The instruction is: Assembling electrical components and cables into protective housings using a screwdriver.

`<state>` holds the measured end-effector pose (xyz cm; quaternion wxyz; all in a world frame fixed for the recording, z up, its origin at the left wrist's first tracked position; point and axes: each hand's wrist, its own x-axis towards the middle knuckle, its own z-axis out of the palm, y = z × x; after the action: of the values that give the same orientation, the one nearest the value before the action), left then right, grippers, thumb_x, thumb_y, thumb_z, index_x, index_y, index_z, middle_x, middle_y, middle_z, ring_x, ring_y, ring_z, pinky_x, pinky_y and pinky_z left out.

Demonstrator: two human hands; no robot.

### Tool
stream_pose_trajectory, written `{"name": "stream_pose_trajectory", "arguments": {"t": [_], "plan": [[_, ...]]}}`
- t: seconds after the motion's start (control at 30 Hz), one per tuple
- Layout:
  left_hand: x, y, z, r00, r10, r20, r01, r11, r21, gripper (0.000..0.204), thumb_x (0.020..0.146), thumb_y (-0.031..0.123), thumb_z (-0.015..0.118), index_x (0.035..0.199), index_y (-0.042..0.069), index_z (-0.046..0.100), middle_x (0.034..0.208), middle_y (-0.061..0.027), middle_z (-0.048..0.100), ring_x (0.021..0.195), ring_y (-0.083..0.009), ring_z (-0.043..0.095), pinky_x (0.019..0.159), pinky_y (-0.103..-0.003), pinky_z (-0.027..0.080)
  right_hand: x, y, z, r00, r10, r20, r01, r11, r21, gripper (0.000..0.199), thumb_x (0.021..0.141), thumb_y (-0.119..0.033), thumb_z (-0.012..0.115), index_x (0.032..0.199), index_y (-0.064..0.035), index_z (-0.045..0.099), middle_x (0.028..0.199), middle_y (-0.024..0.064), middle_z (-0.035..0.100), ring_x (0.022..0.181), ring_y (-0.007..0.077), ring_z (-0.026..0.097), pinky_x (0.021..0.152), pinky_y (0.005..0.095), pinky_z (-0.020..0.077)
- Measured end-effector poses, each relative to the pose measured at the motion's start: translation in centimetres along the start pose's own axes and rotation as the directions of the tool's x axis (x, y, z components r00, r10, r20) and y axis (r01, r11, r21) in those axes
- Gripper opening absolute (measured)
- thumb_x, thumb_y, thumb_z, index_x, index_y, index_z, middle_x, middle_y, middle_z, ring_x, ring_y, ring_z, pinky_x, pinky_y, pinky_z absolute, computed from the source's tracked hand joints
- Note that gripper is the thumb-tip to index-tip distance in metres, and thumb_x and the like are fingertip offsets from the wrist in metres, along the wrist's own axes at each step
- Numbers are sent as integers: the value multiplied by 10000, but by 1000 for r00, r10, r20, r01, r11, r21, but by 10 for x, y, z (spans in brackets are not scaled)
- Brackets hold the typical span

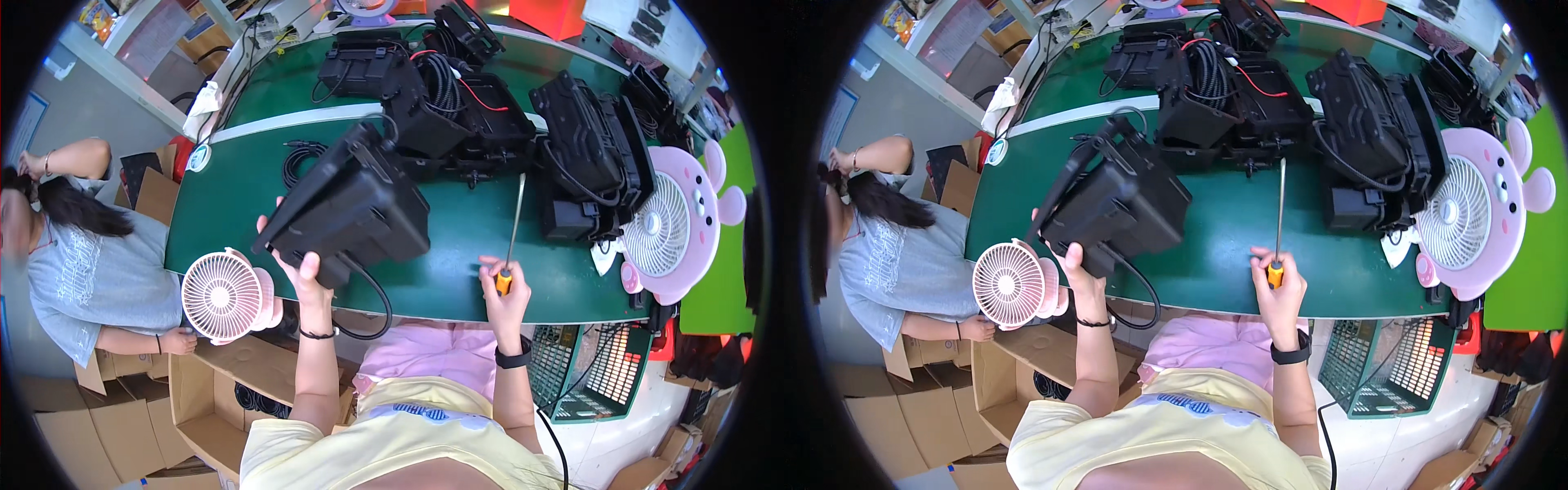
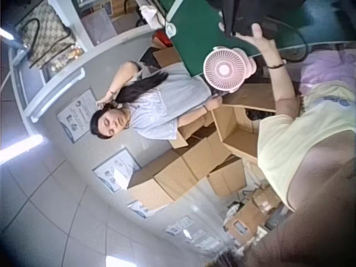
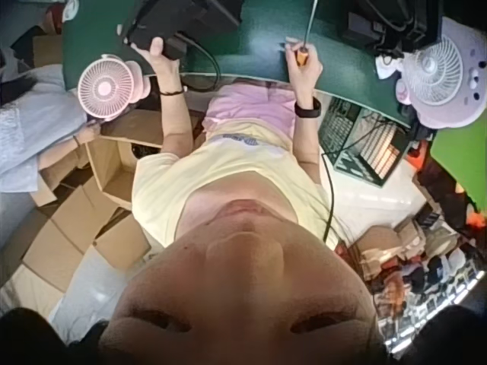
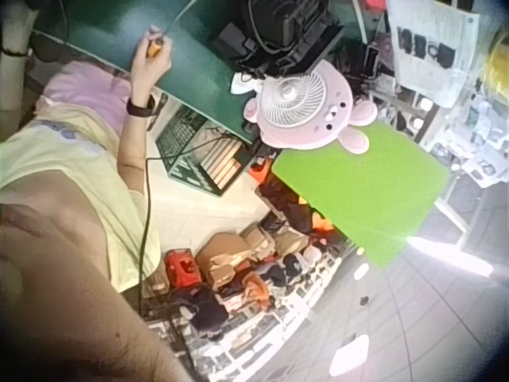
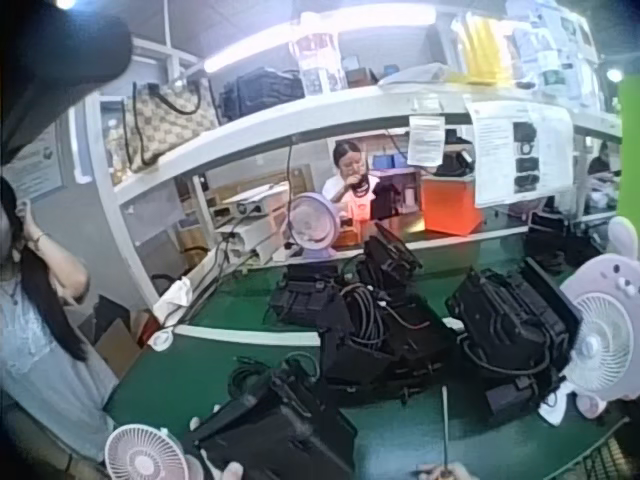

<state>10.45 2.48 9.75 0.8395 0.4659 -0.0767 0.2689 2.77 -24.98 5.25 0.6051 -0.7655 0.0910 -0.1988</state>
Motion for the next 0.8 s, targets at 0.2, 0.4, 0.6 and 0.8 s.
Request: {"name": "stream_pose_trajectory", "arguments": {"t": [0.2, 0.4, 0.6, 0.8], "plan": [[50, -5, -14, 984, 98, -150, -81, 990, 114, 1015, 711, 147, 822, 1537, 119, 233, 1465, -164, 387, 1338, -335, 425, 1135, -473, 373, -8, 6, -9, 988, 138, 65, -147, 976, 158, 71, 951, -21, 612, 955, -44, 545, 872, 92, 728, 641, 61, 602, 534, 202, 495], [135, -24, -32, 852, 241, -465, -140, 960, 243, 845, 753, -35, 787, 1463, 106, 350, 1322, -131, 487, 1136, -272, 575, 937, -372, 550, -12, 17, -13, 982, 176, 70, -189, 931, 312, 65, 961, -4, 583, 986, -23, 527, 831, 100, 706, 580, 53, 568, 509, 205, 482], [186, -29, -95, 743, 213, -635, -97, 972, 212, 869, 756, -63, 795, 1484, 112, 354, 1402, -157, 492, 1142, -281, 594, 971, -414, 543, -9, 9, -11, 982, 156, 111, -180, 949, 260, 62, 961, -19, 594, 988, -26, 538, 809, 94, 700, 553, 63, 574, 499, 206, 472], [195, 1, 20, 690, 683, 239, -285, -47, 957, 439, 793, 68, 658, 1229, 25, 629, 1344, -237, 530, 1274, -380, 483, 1107, -463, 331, -8, 10, -12, 984, 145, 105, -166, 958, 232, 61, 957, -6, 598, 975, -23, 542, 795, 87, 698, 544, 65, 574, 487, 205, 463]]}}
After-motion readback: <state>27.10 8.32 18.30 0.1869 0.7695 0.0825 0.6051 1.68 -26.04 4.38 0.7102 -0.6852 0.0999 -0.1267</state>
